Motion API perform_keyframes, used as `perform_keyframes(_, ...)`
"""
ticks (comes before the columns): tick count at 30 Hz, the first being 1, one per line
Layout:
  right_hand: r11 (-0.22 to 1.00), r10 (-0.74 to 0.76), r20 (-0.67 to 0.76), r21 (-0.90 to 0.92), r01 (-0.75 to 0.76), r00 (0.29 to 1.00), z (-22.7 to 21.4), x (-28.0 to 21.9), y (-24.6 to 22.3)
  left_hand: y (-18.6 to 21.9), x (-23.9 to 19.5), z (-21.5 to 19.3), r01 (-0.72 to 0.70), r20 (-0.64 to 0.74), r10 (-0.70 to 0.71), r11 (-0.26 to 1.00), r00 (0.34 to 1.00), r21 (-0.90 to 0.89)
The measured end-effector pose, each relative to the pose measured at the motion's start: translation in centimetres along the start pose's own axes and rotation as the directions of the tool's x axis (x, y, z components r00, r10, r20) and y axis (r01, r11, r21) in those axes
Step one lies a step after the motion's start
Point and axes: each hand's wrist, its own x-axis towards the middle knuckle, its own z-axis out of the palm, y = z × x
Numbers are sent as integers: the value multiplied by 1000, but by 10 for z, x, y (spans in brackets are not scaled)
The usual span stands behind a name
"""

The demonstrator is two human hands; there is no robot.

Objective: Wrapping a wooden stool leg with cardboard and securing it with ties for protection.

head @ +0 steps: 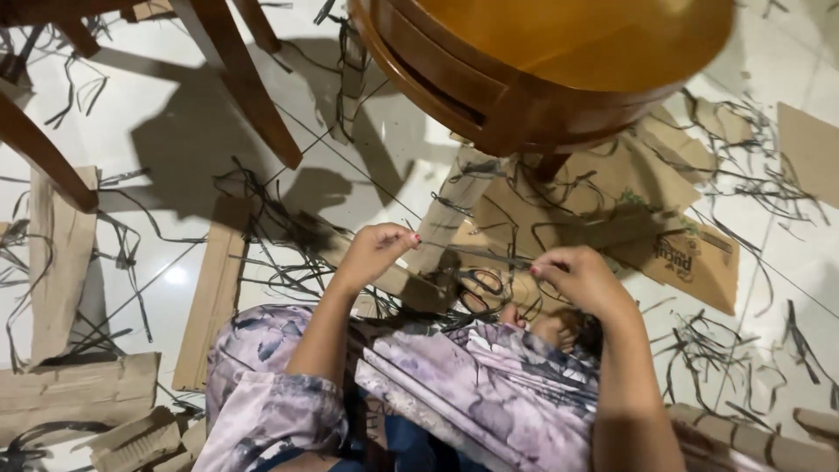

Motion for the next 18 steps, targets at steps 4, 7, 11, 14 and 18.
perform_keyframes(4, 996, 80, -79, -27, -82, 994, 19, 56, 75, -50, 24, -9, 110, -46, -106, 990, 993, 87)
perform_keyframes(7, 970, 194, -219, -104, -221, 956, 23, 84, 107, -42, 30, -15, 165, -105, -151, 976, 983, 141)
perform_keyframes(11, 984, 171, -508, 40, -176, 844, 59, 129, 162, -44, 46, -11, 135, -155, -108, 976, 982, 174)
perform_keyframes(14, 992, 115, -602, 111, -59, 790, 88, 164, 183, -51, 63, -3, 144, -142, -127, 983, 982, 115)
perform_keyframes(18, 994, 50, -584, 105, 14, 810, 115, 220, 142, -68, 80, 10, 234, -74, -242, 966, 967, -108)
